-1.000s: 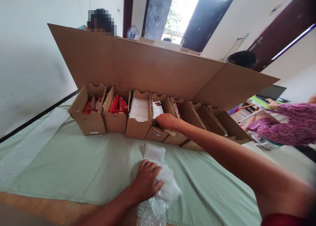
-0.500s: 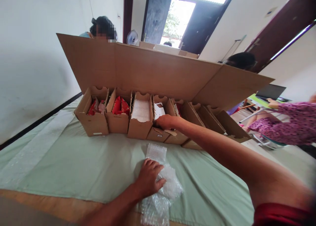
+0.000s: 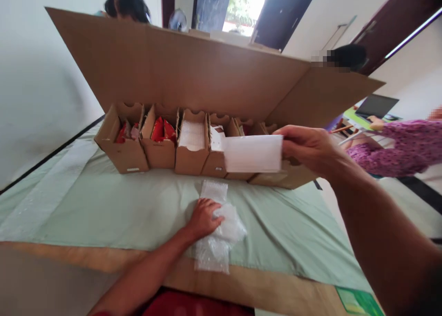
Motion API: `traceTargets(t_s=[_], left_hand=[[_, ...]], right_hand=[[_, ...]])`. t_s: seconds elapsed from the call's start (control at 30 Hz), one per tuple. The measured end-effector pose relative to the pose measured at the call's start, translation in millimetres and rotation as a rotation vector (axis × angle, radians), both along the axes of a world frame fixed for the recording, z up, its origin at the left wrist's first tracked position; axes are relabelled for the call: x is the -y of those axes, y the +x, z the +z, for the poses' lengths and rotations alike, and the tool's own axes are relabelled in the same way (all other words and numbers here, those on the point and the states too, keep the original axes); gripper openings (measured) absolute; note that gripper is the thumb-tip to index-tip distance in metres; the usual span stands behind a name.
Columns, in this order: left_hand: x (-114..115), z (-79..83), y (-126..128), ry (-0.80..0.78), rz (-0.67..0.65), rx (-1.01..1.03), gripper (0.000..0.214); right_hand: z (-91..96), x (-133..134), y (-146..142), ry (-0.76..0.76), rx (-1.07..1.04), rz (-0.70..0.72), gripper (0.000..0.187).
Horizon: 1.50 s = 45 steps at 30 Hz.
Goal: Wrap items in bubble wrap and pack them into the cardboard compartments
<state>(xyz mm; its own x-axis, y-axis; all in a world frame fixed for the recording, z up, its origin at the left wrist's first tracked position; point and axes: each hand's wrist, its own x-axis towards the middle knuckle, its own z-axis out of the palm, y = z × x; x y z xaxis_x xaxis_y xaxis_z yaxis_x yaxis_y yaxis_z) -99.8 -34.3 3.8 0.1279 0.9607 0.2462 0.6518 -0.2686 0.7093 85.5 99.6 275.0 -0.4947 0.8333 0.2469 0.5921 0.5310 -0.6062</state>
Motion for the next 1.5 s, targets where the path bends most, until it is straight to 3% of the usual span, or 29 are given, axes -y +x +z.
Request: traceTargets(t_s=[0.07,0.17,0.33,0.4,0.47,0.57,0.63,0.73,0.83,0.9,0.97,1.03,1.13,1.2,1.27,1.4,1.5], left_hand=[[-1.3,-0.4,-4.8,-0.026,0.034,0.024,0.021],[1.0,-0.4,-17.7,-0.051,0.087,0.035,0.021],[23.1,21.5,-41.6,0.035,0.252,0.053,0.046],[35.0,38.4,-40.8,0.144,0.254,0.046,0.056],[44.2,52.2,-31.3,0.223,0.160,-0.021,0.065],[48.5,51.9,-11.4,0.180,-0.044,-0.176,0.072],[45.8,35.7,-3.2,0.067,-0.131,-0.258,0.068],[39.5,3.5,-1.7,-0.034,-0.153,-0.297,0.067],[36.7,-15.4,-5.2,-0.024,-0.146,-0.263,0.071],[36.7,-17.4,-6.9,-0.014,-0.149,-0.235,0.070],[36.8,-15.0,-8.0,-0.012,-0.159,-0.213,0.070],[36.3,-11.9,-9.1,-0.019,-0.167,-0.201,0.070],[35.2,-10.0,-10.8,-0.025,-0.172,-0.188,0.070],[35.1,-10.7,-11.1,-0.022,-0.170,-0.176,0.071],[35.3,-12.9,-10.1,-0.011,-0.166,-0.149,0.071],[32.9,-18.2,-10.0,0.063,-0.101,0.045,0.074],[28.7,-13.2,-22.0,0.189,0.137,0.382,0.060]], right_hand=[[-21.9,24.0,28.8,-0.265,-0.208,-0.079,0.025],[-75.2,52.8,52.2,-0.555,-0.298,-0.165,0.029],[-167.3,65.5,42.5,-0.422,-0.041,-0.170,0.021],[-188.1,63.2,26.4,-0.382,0.004,-0.154,0.018],[-194.7,60.1,9.2,-0.346,0.048,-0.104,0.018],[-178.0,52.6,-8.8,-0.296,0.128,0.013,0.012],[-151.5,43.6,-15.3,-0.186,0.194,0.054,0.015],[-98.6,23.5,-33.6,0.113,0.280,0.071,0.024],[-51.5,-2.9,-81.7,0.355,0.432,0.178,0.027],[-34.3,-22.8,-126.9,0.462,0.626,0.259,0.027],[-30.8,-42.0,-171.0,0.489,0.854,0.342,0.030],[-38.5,-57.5,-205.3,0.420,1.053,0.385,0.040],[-58.7,-70.0,-232.0,0.323,1.164,0.367,0.037],[-66.3,-71.9,-235.5,0.324,1.124,0.333,0.029],[-61.2,-69.7,-229.3,0.344,1.046,0.284,0.026],[-14.8,-46.8,-181.7,0.436,0.776,0.125,0.032],[12.3,-6.8,-117.3,0.495,0.547,0.052,0.027]])
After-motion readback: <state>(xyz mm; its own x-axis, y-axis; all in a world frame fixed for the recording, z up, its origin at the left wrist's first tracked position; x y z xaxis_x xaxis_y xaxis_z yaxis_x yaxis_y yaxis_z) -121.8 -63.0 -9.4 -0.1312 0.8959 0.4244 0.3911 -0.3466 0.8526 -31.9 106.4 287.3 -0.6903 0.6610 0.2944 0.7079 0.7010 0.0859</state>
